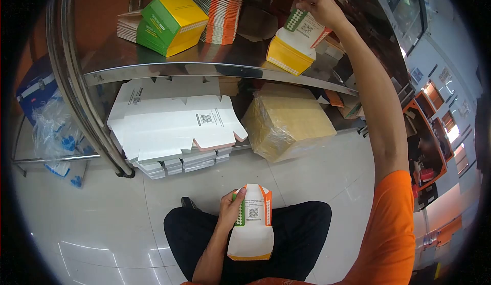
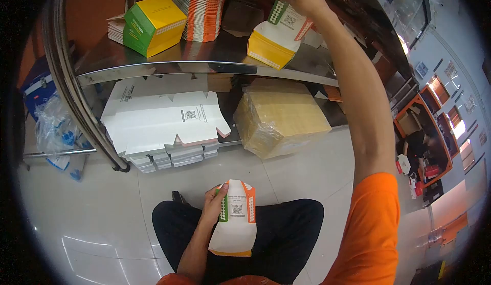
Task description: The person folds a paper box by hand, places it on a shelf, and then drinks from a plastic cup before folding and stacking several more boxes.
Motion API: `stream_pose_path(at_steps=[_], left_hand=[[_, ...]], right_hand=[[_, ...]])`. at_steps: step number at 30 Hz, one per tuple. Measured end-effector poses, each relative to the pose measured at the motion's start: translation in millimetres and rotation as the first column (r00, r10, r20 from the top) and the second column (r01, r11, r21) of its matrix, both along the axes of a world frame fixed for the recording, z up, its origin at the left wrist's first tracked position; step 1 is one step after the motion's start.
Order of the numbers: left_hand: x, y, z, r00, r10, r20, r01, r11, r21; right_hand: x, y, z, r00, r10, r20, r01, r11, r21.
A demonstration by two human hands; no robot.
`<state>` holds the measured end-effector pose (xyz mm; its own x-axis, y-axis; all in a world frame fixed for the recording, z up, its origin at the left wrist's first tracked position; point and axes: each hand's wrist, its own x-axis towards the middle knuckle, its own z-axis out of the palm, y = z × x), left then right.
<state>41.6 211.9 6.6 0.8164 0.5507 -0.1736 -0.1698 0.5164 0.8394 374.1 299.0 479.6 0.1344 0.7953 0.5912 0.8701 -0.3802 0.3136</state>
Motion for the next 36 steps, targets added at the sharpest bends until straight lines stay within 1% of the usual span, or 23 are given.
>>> stream_pose_path(at_steps=[2, 3, 4, 5, 6, 8, 9, 11, 15, 17, 18, 20, 21, 23, 24, 26, 27, 29, 30, 32, 35, 36], left_hand=[[0, 0, 1, 1.0, -0.003, 0.005, 0.003, 1.0, -0.001], [-1, 0, 4, 1.0, -0.004, 0.007, 0.004, 1.0, 0.0], [-2, 1, 7, 1.0, -0.006, 0.003, 0.005, 1.0, 0.01], [-3, 1, 9, 1.0, -0.007, 0.0, 0.007, 1.0, 0.022], [-2, 1, 8, 1.0, -0.01, 0.001, 0.01, 1.0, 0.024], [-1, 1, 3, 1.0, -0.006, -0.007, 0.007, 0.999, 0.033], [-1, 1, 2, 1.0, -0.006, -0.006, 0.006, 0.999, 0.038], [0, 1, 2, 1.0, -0.002, -0.017, 0.002, 0.999, 0.034], [1, 0, -1, 1.0, 0.005, -0.031, -0.003, 0.999, 0.046], [1, 0, 1, 1.0, 0.006, -0.015, -0.006, 1.0, 0.017], [1, 0, 2, 1.0, 0.009, -0.014, -0.008, 1.0, 0.017], [2, -1, 3, 1.0, -0.004, -0.02, 0.004, 1.0, -0.002], [2, -1, 2, 1.0, -0.004, -0.022, 0.004, 1.0, -0.001], [4, -1, 0, 0.999, -0.016, -0.033, 0.016, 1.0, -0.022], [5, 0, 1, 0.999, -0.019, -0.032, 0.019, 1.0, -0.022], [6, 0, 1, 0.999, -0.024, -0.022, 0.024, 1.0, 0.009], [7, 0, -2, 0.999, -0.026, -0.022, 0.026, 1.0, 0.006], [9, -1, -8, 0.999, -0.027, -0.03, 0.027, 1.0, 0.01], [9, -1, -9, 0.999, -0.028, -0.03, 0.028, 1.0, 0.008], [8, -1, -5, 0.999, -0.024, -0.024, 0.023, 1.0, -0.009], [8, 0, -6, 0.999, 0.0, -0.041, 0.002, 0.999, 0.033], [10, 0, -8, 0.999, 0.003, -0.04, -0.001, 0.999, 0.042]], right_hand=[[3, -4, 1, 0.997, 0.072, 0.019, -0.072, 0.997, 0.003], [5, -6, 0, 0.997, 0.071, 0.022, -0.071, 0.997, 0.004], [-5, -10, -4, 0.98, -0.024, 0.198, 0.016, 0.999, 0.04], [-11, -13, -7, 0.924, -0.123, 0.363, 0.095, 0.991, 0.092], [-13, -14, -8, 0.923, -0.126, 0.363, 0.098, 0.991, 0.094], [-11, -15, -9, 0.836, -0.151, 0.528, 0.096, 0.987, 0.13], [-10, -16, -9, 0.835, -0.153, 0.528, 0.096, 0.986, 0.134], [-3, -13, -9, 0.798, -0.119, 0.591, 0.041, 0.989, 0.144], [4, -9, -5, 0.823, -0.053, 0.565, -0.037, 0.989, 0.146], [-2, -7, 0, 0.888, -0.121, 0.443, 0.052, 0.985, 0.165], [-2, -5, 1, 0.888, -0.119, 0.443, 0.049, 0.985, 0.166], [1, -1, 2, 0.928, -0.176, 0.33, 0.116, 0.974, 0.194], [4, 1, 4, 0.928, -0.177, 0.328, 0.117, 0.974, 0.195], [4, 3, 9, 0.965, -0.154, 0.212, 0.129, 0.984, 0.126], [4, 3, 9, 0.964, -0.156, 0.213, 0.132, 0.983, 0.126], [4, 2, 9, 0.964, -0.097, 0.248, 0.066, 0.989, 0.129], [4, 3, 9, 0.963, -0.099, 0.249, 0.069, 0.99, 0.126], [8, 3, 9, 0.975, -0.014, 0.223, -0.014, 0.992, 0.122], [10, 3, 9, 0.975, -0.015, 0.223, -0.013, 0.993, 0.12], [7, 3, 10, 0.977, -0.095, 0.19, 0.075, 0.991, 0.107], [-6, -8, 3, 0.973, -0.117, 0.2, 0.088, 0.985, 0.146], [-2, -10, 2, 0.984, -0.093, 0.153, 0.075, 0.99, 0.118]])
